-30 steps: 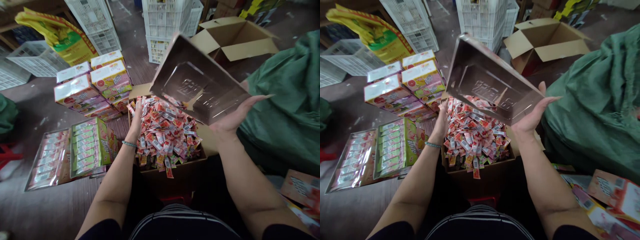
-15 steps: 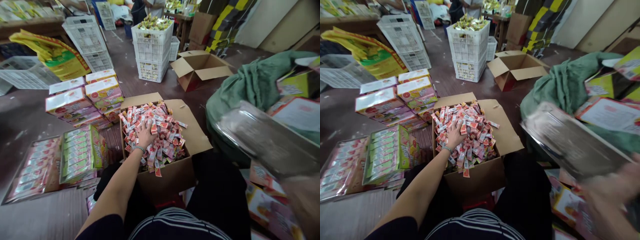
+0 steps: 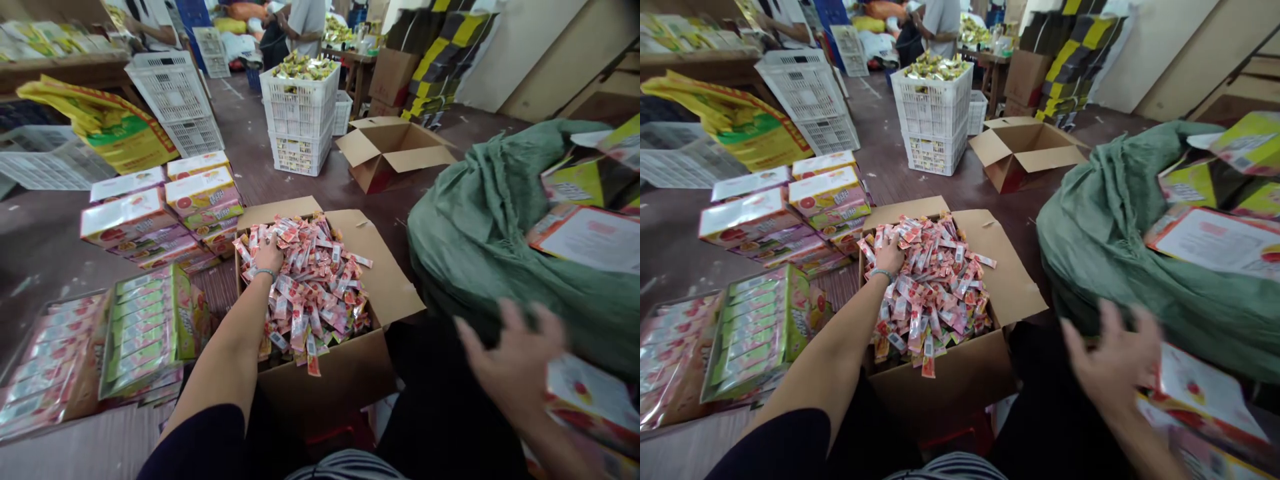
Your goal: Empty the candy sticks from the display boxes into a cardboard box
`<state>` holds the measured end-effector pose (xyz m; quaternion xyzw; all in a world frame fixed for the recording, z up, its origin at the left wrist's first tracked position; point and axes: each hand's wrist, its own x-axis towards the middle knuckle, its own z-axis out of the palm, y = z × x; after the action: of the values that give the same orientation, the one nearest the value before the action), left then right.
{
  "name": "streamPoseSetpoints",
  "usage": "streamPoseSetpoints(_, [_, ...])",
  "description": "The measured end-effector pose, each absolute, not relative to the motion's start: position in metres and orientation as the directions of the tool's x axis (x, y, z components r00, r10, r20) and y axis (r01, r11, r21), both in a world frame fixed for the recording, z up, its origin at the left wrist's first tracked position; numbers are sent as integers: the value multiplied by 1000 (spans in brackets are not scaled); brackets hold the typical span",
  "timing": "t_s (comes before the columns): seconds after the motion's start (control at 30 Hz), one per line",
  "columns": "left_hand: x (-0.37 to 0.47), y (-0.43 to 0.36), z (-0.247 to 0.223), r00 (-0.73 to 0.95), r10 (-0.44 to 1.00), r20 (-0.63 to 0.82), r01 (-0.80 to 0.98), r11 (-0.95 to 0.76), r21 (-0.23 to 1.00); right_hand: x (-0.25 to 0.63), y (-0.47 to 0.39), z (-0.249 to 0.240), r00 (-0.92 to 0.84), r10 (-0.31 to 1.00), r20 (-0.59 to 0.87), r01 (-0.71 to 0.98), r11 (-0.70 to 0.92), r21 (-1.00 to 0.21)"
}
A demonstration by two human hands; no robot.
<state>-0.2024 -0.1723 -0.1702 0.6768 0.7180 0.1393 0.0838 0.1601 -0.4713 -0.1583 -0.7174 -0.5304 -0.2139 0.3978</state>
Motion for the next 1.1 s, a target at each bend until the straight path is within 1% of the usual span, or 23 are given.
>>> streamPoseSetpoints(0.03, [-208, -165, -170, -46, 998, 51, 959, 30, 283, 139, -443, -163, 238, 624, 744, 958, -25, -286])
streamPoseSetpoints(0.07, [-213, -158, -171, -22, 999, 39, 967, 11, 253, 113, -411, -164, 111, 741, 662, 972, 57, -227])
streamPoseSetpoints(0.1, [-219, -152, -172, 1, 1000, 31, 974, -8, 226, 84, -377, -163, -7, 826, 564, 977, 127, -174])
streamPoseSetpoints(0.13, [-225, -146, -172, 23, 999, 27, 979, -28, 200, 54, -341, -159, -131, 877, 463, 968, 214, -133])
streamPoseSetpoints(0.17, [-232, -142, -173, 43, 999, 23, 983, -47, 175, 24, -306, -154, -231, 893, 385, 948, 295, -117])
streamPoseSetpoints(0.23, [-246, -136, -175, 58, 998, 12, 991, -59, 123, -28, -241, -146, -409, 854, 322, 879, 463, -114])
streamPoseSetpoints(0.3, [-259, -133, -180, 19, 1000, -11, 997, -18, 77, -62, -187, -147, -516, 817, 258, 822, 557, -120])
streamPoseSetpoints(0.37, [-267, -133, -187, -40, 998, -46, 998, 42, 50, -75, -148, -159, -528, 836, 147, 824, 546, -150])
streamPoseSetpoints(0.47, [-266, -133, -205, -84, 995, -60, 994, 88, 59, -62, -116, -191, -441, 897, -10, 876, 428, -223])
streamPoseSetpoints(0.53, [-259, -133, -218, -130, 991, -43, 987, 134, 88, -39, -112, -209, -407, 913, -36, 888, 387, -247])
streamPoseSetpoints(0.6, [-252, -134, -228, -180, 983, -25, 976, 182, 120, -14, -116, -217, -411, 910, -48, 888, 388, -246])
streamPoseSetpoints(0.7, [-247, -137, -239, -194, 981, 12, 972, 190, 135, 9, -122, -208, -461, 884, -76, 867, 430, -249])
streamPoseSetpoints(0.77, [-249, -139, -244, -189, 981, 43, 975, 182, 126, 8, -113, -193, -505, 863, -13, 835, 484, -261])
streamPoseSetpoints(0.83, [-251, -141, -249, -184, 980, 71, 978, 175, 115, -5, -87, -176, -491, 862, 124, 817, 505, -278])
streamPoseSetpoints(0.9, [-253, -142, -254, -180, 980, 82, 979, 170, 112, -29, -47, -165, -373, 896, 240, 839, 436, -324])
streamPoseSetpoints(0.93, [-254, -142, -255, -177, 981, 84, 980, 167, 111, -41, -23, -163, -298, 918, 262, 851, 380, -362])
streamPoseSetpoints(0.97, [-255, -141, -256, -173, 981, 82, 980, 164, 110, -54, 0, -164, -230, 941, 249, 859, 317, -402])
streamPoseSetpoints(1.0, [-255, -141, -257, -171, 982, 80, 981, 162, 109, -65, 22, -168, -190, 962, 194, 865, 258, -431])
streamPoseSetpoints(1.03, [-255, -141, -258, -165, 984, 73, 982, 156, 107, -73, 41, -173, -197, 974, 111, 869, 226, -440])
streamPoseSetpoints(1.1, [-255, -140, -258, -158, 986, 61, 983, 151, 105, -82, 64, -185, -309, 950, -45, 868, 263, -422])
